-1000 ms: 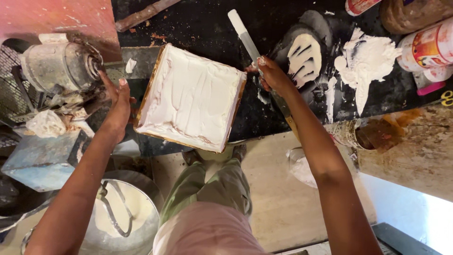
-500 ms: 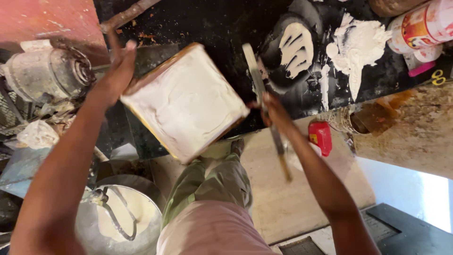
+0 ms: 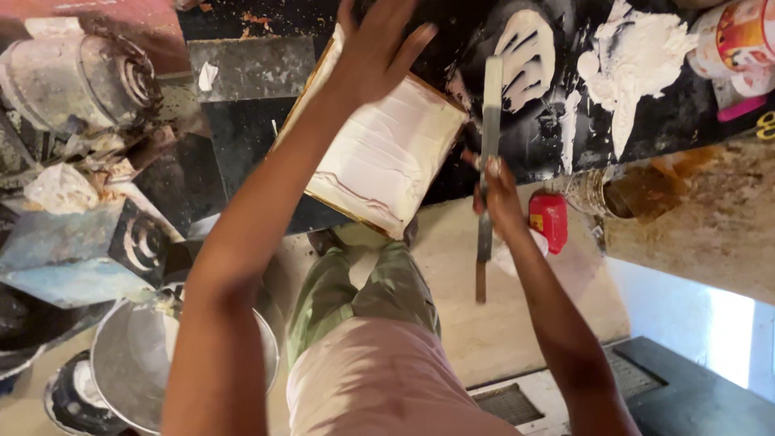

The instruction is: The person frosts a square cake by applying white frosting with a spatula and smoothing it across the top and sides.

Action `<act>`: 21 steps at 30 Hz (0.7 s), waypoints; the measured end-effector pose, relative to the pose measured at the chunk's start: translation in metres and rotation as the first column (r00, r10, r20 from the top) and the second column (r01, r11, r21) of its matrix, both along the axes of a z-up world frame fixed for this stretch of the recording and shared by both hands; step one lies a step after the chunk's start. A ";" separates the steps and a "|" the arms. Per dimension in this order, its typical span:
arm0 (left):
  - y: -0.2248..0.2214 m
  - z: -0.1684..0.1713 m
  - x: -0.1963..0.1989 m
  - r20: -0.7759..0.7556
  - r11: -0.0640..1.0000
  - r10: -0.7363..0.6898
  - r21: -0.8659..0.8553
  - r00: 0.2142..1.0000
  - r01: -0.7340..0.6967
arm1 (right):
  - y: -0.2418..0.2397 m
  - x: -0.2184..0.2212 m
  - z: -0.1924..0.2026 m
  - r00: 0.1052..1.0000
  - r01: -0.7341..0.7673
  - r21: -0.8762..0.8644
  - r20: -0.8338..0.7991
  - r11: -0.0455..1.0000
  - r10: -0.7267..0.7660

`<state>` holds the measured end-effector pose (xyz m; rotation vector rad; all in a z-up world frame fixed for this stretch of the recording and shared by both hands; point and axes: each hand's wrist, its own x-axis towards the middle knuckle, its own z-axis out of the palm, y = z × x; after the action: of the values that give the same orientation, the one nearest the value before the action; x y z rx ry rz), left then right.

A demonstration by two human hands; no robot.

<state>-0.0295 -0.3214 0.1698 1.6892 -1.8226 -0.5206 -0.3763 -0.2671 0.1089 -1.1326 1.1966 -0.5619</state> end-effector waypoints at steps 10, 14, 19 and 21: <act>0.274 -0.070 -0.076 -0.793 0.480 0.600 0.463 -0.106 -0.745 | -0.118 0.016 -0.026 0.946 -0.302 -0.114 -0.154 0.946 0.283; 0.261 -0.078 -0.077 -0.785 0.502 0.523 0.598 -0.332 -0.624 | -0.126 0.015 -0.032 0.917 -0.392 -0.128 -0.137 0.911 0.375; 0.243 -0.088 -0.065 -0.719 0.460 0.551 0.686 -0.424 -0.564 | -0.137 0.009 -0.033 0.936 -0.342 0.009 -0.091 0.940 0.341; 0.238 -0.097 -0.050 -0.722 0.459 0.569 0.676 -0.394 -0.576 | -0.142 0.011 -0.032 0.938 -0.337 0.034 -0.077 0.941 0.338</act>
<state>-0.0791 -0.0838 0.0724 1.2794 0.3247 -0.8112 -0.3649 -0.4088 0.0773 -1.3193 1.0428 -0.2413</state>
